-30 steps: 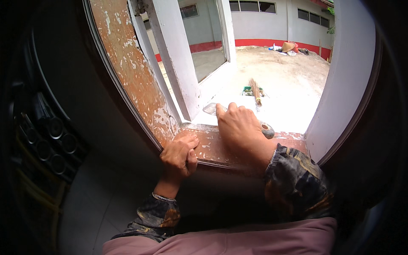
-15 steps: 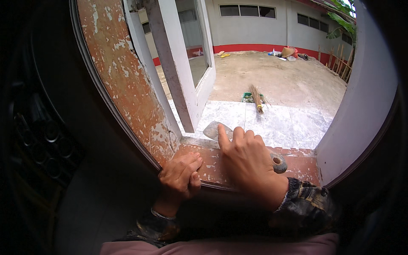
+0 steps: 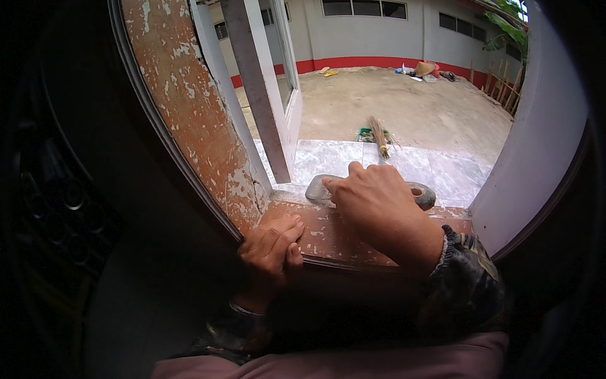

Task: The person uses a metal scraper to remove old paint from a wooden window sill. They repeatedly scrape along the sill's surface, lifting flakes of paint and debris.

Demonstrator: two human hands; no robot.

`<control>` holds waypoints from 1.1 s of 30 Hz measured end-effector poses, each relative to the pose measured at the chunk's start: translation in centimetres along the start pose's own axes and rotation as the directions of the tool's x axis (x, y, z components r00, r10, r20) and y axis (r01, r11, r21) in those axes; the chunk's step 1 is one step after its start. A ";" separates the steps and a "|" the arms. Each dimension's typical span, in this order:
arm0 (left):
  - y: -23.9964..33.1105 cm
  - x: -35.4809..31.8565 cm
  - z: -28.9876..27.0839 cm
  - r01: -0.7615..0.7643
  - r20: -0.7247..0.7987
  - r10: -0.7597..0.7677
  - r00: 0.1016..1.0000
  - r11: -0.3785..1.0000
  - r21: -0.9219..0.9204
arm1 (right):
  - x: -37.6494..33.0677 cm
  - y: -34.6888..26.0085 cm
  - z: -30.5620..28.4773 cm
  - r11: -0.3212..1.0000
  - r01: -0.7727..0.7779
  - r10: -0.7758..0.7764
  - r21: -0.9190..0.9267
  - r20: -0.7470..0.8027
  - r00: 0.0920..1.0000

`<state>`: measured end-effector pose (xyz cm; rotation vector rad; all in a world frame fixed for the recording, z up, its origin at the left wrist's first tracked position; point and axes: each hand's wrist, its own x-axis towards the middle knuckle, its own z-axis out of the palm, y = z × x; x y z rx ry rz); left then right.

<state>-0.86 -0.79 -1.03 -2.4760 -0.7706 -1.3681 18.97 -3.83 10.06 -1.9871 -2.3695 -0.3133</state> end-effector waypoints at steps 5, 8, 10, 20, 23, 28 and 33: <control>0.0 0.1 0.2 0.009 -0.044 -0.010 0.999 0.999 -0.031 | 1.9 0.6 -2.4 0.997 0.042 -0.032 -0.071 0.137 0.990; 0.0 0.3 0.4 -0.012 -0.090 0.008 0.996 0.999 -0.040 | 3.1 -0.1 -2.6 0.994 0.078 -0.065 -0.073 0.165 0.984; 0.0 0.3 0.5 -0.016 -0.113 0.011 0.994 0.999 -0.040 | 3.6 -0.5 -2.7 0.993 0.104 -0.096 -0.050 0.142 0.985; 0.1 0.4 0.8 -0.018 -0.141 0.016 0.990 1.000 -0.013 | 2.7 -0.7 -1.0 0.990 0.135 -0.133 -0.043 0.055 0.990; 0.1 0.4 0.8 -0.013 -0.138 0.009 0.990 1.000 -0.027 | 2.4 -0.9 -0.1 0.994 0.108 -0.106 -0.034 0.041 0.994; 0.0 0.5 0.9 -0.016 -0.138 0.012 0.990 0.999 -0.032 | 2.3 -1.7 0.4 0.991 0.130 -0.130 0.027 0.003 0.992; -0.1 0.5 0.9 -0.028 -0.147 0.024 0.989 0.999 -0.030 | 3.0 -1.4 -0.7 0.987 0.142 -0.140 -0.081 0.030 0.990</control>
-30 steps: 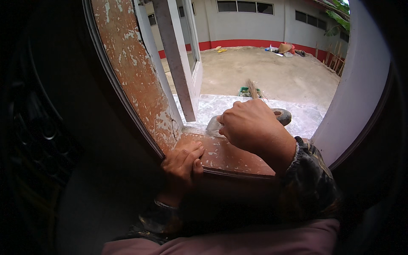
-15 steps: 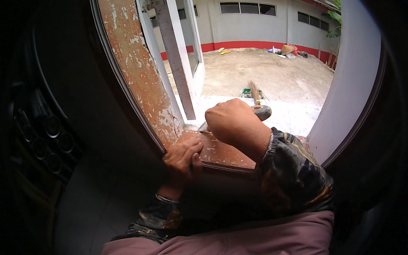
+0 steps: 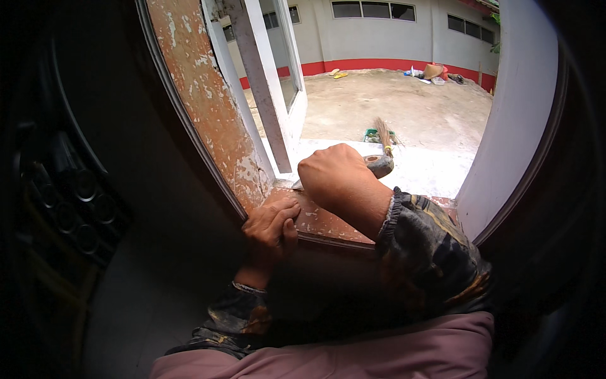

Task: The person uses a metal scraper to remove old paint from a wooden window sill. They repeatedly scrape along the sill's surface, lifting flakes of paint and debris.

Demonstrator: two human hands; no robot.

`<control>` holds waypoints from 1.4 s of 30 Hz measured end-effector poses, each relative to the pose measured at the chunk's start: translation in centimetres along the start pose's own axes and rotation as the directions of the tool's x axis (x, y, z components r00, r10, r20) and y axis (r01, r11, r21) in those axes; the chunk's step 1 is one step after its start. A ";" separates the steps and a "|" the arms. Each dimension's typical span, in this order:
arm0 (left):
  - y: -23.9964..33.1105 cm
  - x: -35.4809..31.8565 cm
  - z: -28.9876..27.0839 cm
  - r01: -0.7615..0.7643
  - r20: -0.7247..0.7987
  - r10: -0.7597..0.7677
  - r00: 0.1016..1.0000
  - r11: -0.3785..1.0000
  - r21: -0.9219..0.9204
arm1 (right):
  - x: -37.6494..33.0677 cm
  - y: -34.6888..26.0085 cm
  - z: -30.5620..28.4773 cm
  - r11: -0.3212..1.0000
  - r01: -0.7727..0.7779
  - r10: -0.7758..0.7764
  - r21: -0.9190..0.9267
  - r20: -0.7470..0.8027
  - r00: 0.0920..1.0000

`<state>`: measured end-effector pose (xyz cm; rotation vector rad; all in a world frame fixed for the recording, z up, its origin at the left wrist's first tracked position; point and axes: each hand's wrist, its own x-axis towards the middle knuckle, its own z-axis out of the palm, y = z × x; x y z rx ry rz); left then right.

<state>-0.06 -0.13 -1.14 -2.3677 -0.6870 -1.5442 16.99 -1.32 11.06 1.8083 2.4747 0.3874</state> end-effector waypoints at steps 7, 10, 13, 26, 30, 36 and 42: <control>0.0 0.0 0.1 0.005 -0.003 -0.005 1.000 1.000 0.025 | 1.1 -1.4 -0.2 0.995 0.094 -0.093 0.012 -0.095 0.991; 0.1 -0.1 -0.1 0.011 0.015 -0.012 1.000 0.999 0.038 | 1.1 -1.6 -0.6 0.999 0.024 -0.025 -0.030 -0.031 0.999; 0.3 -0.1 0.0 0.012 0.002 -0.012 1.000 0.999 0.047 | 1.1 -1.9 -0.8 0.995 0.095 -0.094 0.019 -0.056 0.994; 0.2 0.1 0.0 -0.006 -0.014 0.006 1.000 1.000 0.010 | -0.8 2.3 -1.5 0.999 0.002 -0.005 0.036 0.062 0.998; 0.2 0.1 0.0 0.014 0.003 -0.014 1.000 1.000 0.000 | -1.5 2.7 -1.6 0.996 -0.072 0.065 0.046 0.127 0.990; 0.1 0.1 0.1 0.003 -0.013 -0.003 1.000 1.000 0.000 | -0.9 1.7 -0.6 0.998 -0.035 0.033 0.048 0.045 0.998; 0.2 0.1 0.0 0.014 0.002 -0.014 1.000 1.000 -0.008 | -1.6 2.2 -1.2 0.995 -0.065 0.061 0.072 0.051 0.997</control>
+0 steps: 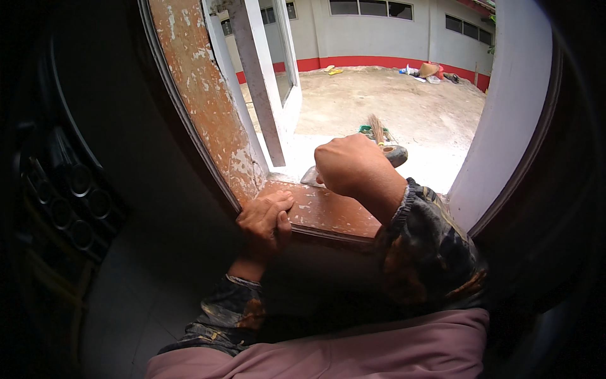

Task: The person uses a metal scraper to remove old paint from a wooden window sill. They repeatedly scrape along the sill's surface, lifting flakes of paint and debris.

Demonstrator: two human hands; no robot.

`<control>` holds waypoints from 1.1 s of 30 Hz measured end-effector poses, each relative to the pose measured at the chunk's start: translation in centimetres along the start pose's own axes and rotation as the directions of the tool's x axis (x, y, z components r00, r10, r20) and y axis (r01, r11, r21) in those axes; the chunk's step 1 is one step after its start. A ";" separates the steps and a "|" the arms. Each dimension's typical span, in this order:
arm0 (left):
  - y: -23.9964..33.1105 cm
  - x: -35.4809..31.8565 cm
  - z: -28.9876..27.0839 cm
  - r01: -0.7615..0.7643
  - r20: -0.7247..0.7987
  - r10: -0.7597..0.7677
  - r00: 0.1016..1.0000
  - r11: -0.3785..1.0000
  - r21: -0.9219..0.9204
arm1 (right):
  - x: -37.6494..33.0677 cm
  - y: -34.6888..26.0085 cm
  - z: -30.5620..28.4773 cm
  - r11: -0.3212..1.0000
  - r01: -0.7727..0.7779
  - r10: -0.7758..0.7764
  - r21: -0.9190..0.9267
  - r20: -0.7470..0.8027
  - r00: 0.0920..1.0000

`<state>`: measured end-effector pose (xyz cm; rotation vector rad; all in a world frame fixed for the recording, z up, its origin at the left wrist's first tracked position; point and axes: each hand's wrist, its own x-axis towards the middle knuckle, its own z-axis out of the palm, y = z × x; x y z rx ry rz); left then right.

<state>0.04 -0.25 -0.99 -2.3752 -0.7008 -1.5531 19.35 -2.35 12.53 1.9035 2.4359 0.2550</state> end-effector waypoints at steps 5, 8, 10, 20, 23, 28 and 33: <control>0.1 0.1 0.0 -0.005 -0.008 0.005 1.000 1.000 0.002 | 0.0 -0.5 -0.2 0.999 0.023 -0.023 -0.023 0.013 1.000; 0.0 0.0 -0.1 -0.002 0.000 0.002 1.000 1.000 0.002 | -0.6 0.3 -0.2 0.994 -0.006 0.009 -0.106 0.025 1.000; 0.1 0.0 0.0 -0.004 -0.010 0.004 1.000 1.000 0.008 | -0.9 0.7 0.0 0.994 0.015 -0.017 -0.104 -0.010 1.000; 0.1 0.1 0.2 0.004 -0.018 -0.004 1.000 1.000 0.020 | -0.8 -0.3 0.9 0.998 0.039 -0.033 0.051 -0.117 0.993; 0.0 0.2 0.3 0.000 -0.027 0.001 1.000 1.000 0.030 | -0.7 -0.3 1.0 0.998 0.053 -0.050 0.018 -0.127 0.991; -0.1 0.3 0.2 -0.009 -0.033 0.010 0.999 1.000 0.017 | -1.0 0.6 1.0 1.000 0.014 -0.015 -0.014 -0.072 0.997; -0.1 0.3 0.2 0.004 -0.034 -0.003 0.999 1.000 0.015 | -1.2 0.8 1.0 0.999 0.026 -0.024 0.021 -0.101 0.995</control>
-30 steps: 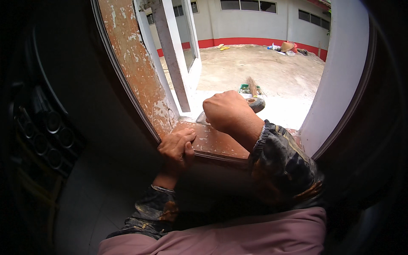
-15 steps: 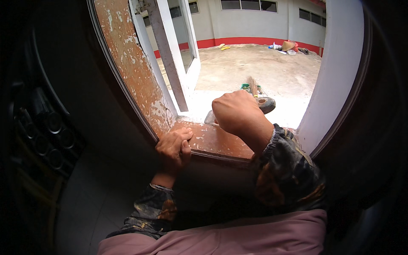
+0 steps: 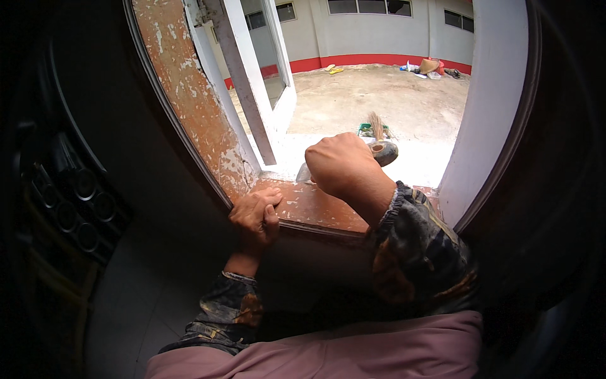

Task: The person uses a metal scraper to remove old paint from a wooden window sill. They repeatedly scrape along the sill's surface, lifting flakes of paint and debris.

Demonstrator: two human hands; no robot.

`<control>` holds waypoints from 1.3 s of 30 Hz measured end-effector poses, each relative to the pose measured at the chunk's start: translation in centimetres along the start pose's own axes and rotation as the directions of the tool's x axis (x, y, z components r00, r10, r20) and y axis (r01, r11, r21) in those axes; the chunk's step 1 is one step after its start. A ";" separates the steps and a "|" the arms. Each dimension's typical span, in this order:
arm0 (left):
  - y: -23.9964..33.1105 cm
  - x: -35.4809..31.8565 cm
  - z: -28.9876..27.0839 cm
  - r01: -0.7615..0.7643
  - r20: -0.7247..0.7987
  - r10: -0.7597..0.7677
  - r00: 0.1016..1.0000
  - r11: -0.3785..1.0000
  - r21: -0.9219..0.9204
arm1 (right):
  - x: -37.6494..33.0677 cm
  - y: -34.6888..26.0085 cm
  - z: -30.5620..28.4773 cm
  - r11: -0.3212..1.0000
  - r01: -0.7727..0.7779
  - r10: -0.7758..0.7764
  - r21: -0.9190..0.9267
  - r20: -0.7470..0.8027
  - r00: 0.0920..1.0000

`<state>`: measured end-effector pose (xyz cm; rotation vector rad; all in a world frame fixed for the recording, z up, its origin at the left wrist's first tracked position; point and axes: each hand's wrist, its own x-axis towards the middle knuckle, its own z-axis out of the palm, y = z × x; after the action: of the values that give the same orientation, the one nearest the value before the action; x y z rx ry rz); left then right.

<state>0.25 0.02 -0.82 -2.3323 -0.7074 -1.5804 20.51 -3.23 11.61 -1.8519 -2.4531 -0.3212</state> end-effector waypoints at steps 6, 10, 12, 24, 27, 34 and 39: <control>-0.1 -0.2 0.1 -0.012 0.012 0.012 1.000 1.000 0.020 | -0.4 -0.1 -0.3 0.994 -0.050 0.054 -0.100 0.039 0.998; 0.0 -0.1 0.1 -0.020 -0.001 0.020 1.000 1.000 0.017 | -0.3 0.0 -0.4 0.997 -0.014 0.015 -0.076 0.014 1.000; 0.1 -0.2 0.0 0.001 0.012 -0.001 1.000 1.000 0.008 | -0.3 0.1 -0.4 0.999 -0.010 0.010 -0.037 0.019 1.000; 0.1 -0.1 -0.1 0.003 0.020 -0.004 1.000 1.000 0.014 | -0.6 0.9 -0.6 0.998 -0.063 0.064 -0.015 0.086 0.994; 0.0 0.0 0.0 0.001 0.016 -0.001 1.000 1.000 0.006 | -0.5 0.9 -0.4 0.999 -0.047 0.048 -0.016 0.073 0.996; 0.0 0.0 0.1 -0.013 -0.008 0.013 1.000 1.000 0.017 | -0.4 0.8 -0.5 0.998 -0.023 0.018 0.052 0.100 0.995; 0.0 0.1 0.0 -0.007 0.005 0.007 1.000 1.000 0.009 | -0.3 0.4 -0.7 0.998 -0.063 0.061 0.016 0.107 0.992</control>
<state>0.29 -0.01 -0.76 -2.3307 -0.7051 -1.5661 20.91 -3.54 12.27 -1.9817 -2.4485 -0.1997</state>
